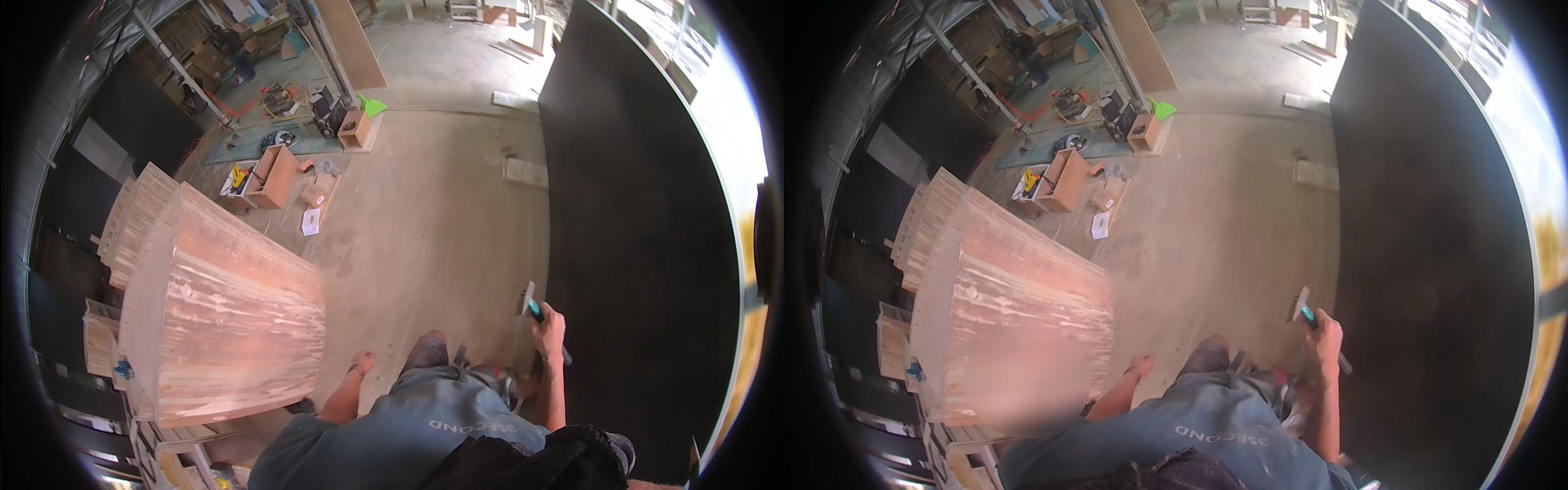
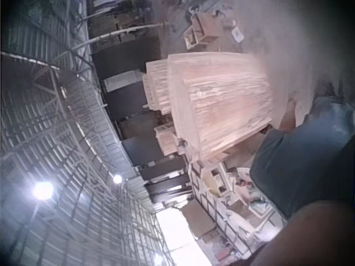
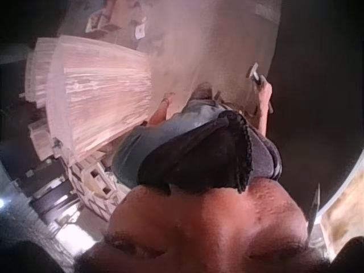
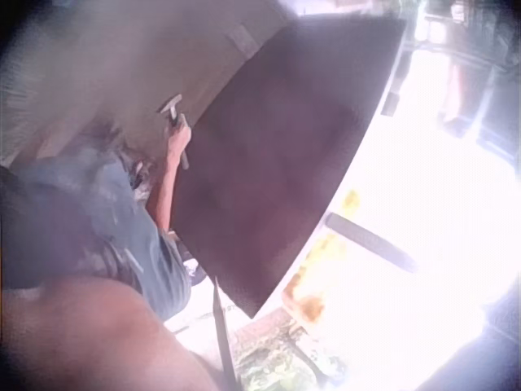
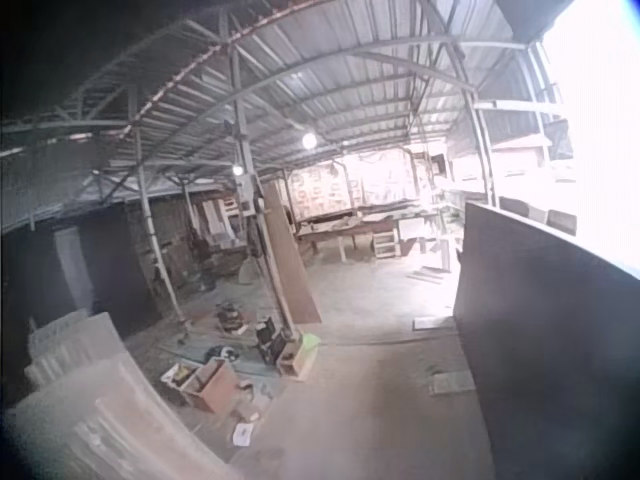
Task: The person moves a white panel onto a workbench and uses a hammer to tap it into place. They then lift a large curved wooden panel and fit it into a curved wooden frame structure, adjusting the fit by hand.
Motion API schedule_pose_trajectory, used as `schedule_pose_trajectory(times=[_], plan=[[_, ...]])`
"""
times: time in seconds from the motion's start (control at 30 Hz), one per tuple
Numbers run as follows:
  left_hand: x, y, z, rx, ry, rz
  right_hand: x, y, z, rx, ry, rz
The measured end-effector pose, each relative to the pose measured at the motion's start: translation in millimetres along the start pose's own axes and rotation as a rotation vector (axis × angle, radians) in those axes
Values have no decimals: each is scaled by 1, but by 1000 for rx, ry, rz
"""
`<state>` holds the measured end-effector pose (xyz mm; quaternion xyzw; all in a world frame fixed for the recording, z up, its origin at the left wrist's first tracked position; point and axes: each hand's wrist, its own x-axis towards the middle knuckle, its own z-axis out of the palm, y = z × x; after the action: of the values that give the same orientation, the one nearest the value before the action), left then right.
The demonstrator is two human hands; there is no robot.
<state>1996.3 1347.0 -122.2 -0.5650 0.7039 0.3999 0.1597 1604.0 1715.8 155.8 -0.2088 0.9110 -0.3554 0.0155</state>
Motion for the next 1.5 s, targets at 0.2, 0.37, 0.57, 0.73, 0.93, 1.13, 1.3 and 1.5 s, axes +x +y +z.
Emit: schedule_pose_trajectory(times=[0.2,0.37,0.57,0.73,0.93,1.13,1.3,1.5], plan=[[93,61,-5,416,-472,21,238,9,113,-58,-249,-69],[189,185,-32,-40,-479,563,355,85,224,-310,-522,365],[406,454,-110,178,-435,-160,420,147,267,-55,-435,1068],[586,706,-218,36,-67,204,543,153,321,10,-462,1207],[744,911,-267,-19,-35,161,797,165,409,46,-531,1172],[854,1021,-280,-55,-322,-22,1177,175,497,-12,-406,852],[940,1049,-296,5,-413,-258,1509,-19,517,100,-427,608],[1117,1195,-368,317,-540,87,1738,-71,581,-32,-303,495]])
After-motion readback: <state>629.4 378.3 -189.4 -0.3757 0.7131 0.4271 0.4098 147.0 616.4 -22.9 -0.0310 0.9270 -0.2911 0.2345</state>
